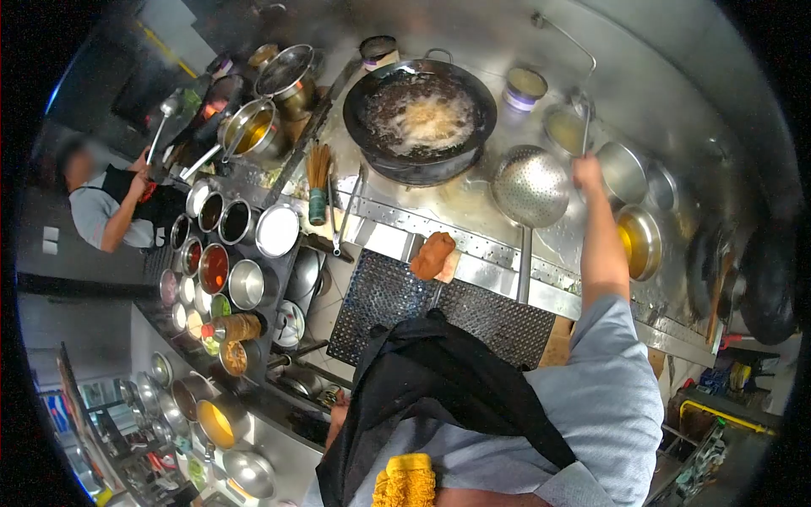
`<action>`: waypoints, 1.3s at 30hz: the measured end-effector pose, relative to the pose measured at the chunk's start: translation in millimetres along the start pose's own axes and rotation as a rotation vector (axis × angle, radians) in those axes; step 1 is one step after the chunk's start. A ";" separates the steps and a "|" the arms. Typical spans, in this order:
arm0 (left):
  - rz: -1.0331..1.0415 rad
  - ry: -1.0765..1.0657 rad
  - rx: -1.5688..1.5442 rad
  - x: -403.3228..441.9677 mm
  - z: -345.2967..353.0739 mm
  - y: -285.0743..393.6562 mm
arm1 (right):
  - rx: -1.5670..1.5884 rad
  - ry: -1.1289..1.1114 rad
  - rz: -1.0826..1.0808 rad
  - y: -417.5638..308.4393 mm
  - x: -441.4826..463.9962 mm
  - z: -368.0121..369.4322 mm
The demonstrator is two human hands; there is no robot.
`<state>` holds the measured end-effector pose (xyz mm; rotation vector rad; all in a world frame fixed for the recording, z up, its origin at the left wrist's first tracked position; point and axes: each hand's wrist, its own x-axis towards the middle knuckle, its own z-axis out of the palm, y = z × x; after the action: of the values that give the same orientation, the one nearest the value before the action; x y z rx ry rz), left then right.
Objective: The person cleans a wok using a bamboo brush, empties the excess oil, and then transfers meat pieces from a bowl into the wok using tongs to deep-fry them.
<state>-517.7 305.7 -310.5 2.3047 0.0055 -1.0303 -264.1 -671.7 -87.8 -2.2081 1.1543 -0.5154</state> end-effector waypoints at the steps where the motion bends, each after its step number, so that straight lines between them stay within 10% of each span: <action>1: 0.030 0.046 0.094 -0.1 -0.5 1.8 | -0.243 0.097 -0.047 36.4 16.6 22.2; 6: 0.152 0.219 0.490 2.5 -9.8 -4.4 | 0.703 -0.285 0.486 -14.2 -35.5 1.1; 8: 0.101 0.181 0.166 5.7 -22.8 1.7 | 1.608 -0.088 0.750 -28.5 -33.2 -0.8; 12: -0.457 0.118 -0.678 -10.4 -47.9 77.0 | 1.886 -0.245 0.771 -33.4 -19.0 -10.9; 18: 0.142 0.068 0.277 24.9 -23.0 -4.8 | 1.783 -0.177 0.709 -68.9 -71.6 -60.2; 21: -0.017 0.019 0.035 22.5 -23.7 -1.2 | 1.533 -0.431 0.628 -55.9 -70.7 -69.7; 24: -0.120 0.062 0.142 2.6 -46.9 52.4 | 1.163 -0.384 0.547 -55.9 -77.0 -69.3; 32: -0.324 -0.018 -0.727 2.1 -52.4 39.7 | 0.372 -0.114 0.284 -5.2 -50.3 -9.5; 35: 0.224 0.065 -0.151 8.7 -32.5 0.8 | 1.091 -0.117 0.618 -16.6 -35.2 -7.2; 39: 0.141 0.066 0.090 -2.2 -24.8 -3.0 | 1.861 -0.152 0.784 -36.2 -25.4 -27.1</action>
<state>-503.2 321.7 -297.8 2.3809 -0.1775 -0.9001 -271.8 -642.9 -45.3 -0.1658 0.6891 -0.6042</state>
